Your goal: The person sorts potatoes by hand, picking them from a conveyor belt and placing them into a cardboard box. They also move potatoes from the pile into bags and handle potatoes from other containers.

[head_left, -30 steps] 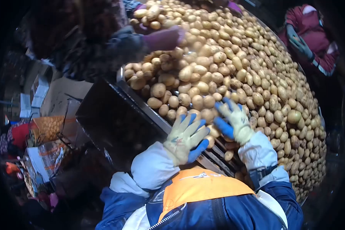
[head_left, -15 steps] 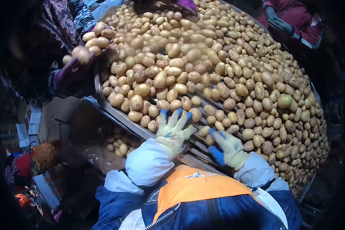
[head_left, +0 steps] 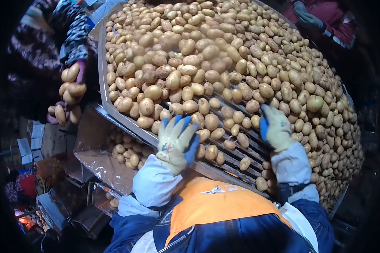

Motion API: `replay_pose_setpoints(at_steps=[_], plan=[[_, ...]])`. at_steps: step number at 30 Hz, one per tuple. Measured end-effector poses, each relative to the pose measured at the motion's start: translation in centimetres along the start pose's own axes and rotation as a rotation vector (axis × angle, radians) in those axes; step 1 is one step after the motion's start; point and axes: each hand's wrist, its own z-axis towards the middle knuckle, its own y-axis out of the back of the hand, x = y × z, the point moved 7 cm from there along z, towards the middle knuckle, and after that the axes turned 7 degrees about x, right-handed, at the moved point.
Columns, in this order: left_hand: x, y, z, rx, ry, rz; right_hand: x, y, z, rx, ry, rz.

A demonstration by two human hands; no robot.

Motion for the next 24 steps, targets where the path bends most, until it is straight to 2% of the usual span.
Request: replay_pose_setpoints(at_steps=[2,4,6,8,10,12,14,17,18,20,21,22,24], plan=[[-2.6,-0.1,0.8,0.199,-0.068,-0.03,2.5,-0.8,0.6,-0.084,0.036,-0.073],[-4.3,-1.1,0.3,0.222,-0.121,0.024,4.2,-0.3,1.1,0.0,0.039,-0.04],[-4.0,-2.2,0.0,0.251,-0.133,0.012,4.6,0.1,1.2,-0.05,0.103,0.708],[-2.8,-2.0,0.0,0.213,-0.034,0.106,4.2,1.1,0.4,-0.104,0.045,0.769],[-1.3,-1.0,-0.2,0.125,0.033,0.094,2.6,3.6,-1.0,-0.147,0.056,0.221],[-0.1,-1.2,-1.1,0.073,0.078,0.073,-0.7,5.2,-4.3,-0.214,-0.043,0.037],[-0.3,-1.1,-1.1,0.062,0.081,0.075,-5.4,5.6,-8.8,-0.053,-0.373,-0.039],[-0.4,-1.3,-0.9,0.047,0.081,0.068,-7.5,5.6,-13.2,-0.006,-0.534,-0.027],[-0.3,-1.3,-0.9,0.036,0.089,0.069,-6.7,5.4,-12.9,-0.008,-0.541,-0.029],[-0.5,-1.3,-0.9,0.023,0.07,0.068,-3.4,5.2,-11.4,-0.073,-0.411,-0.133],[-0.7,-1.2,-0.9,0.017,0.061,0.071,-3.6,4.0,-11.1,-0.023,-0.392,-0.177],[-0.7,-1.0,-0.8,0.011,0.058,0.076,-3.6,3.2,-10.5,0.046,-0.471,-0.246],[-0.4,-1.0,-0.9,-0.02,0.056,0.064,-5.4,1.1,-10.3,-0.008,-0.45,-0.096]])
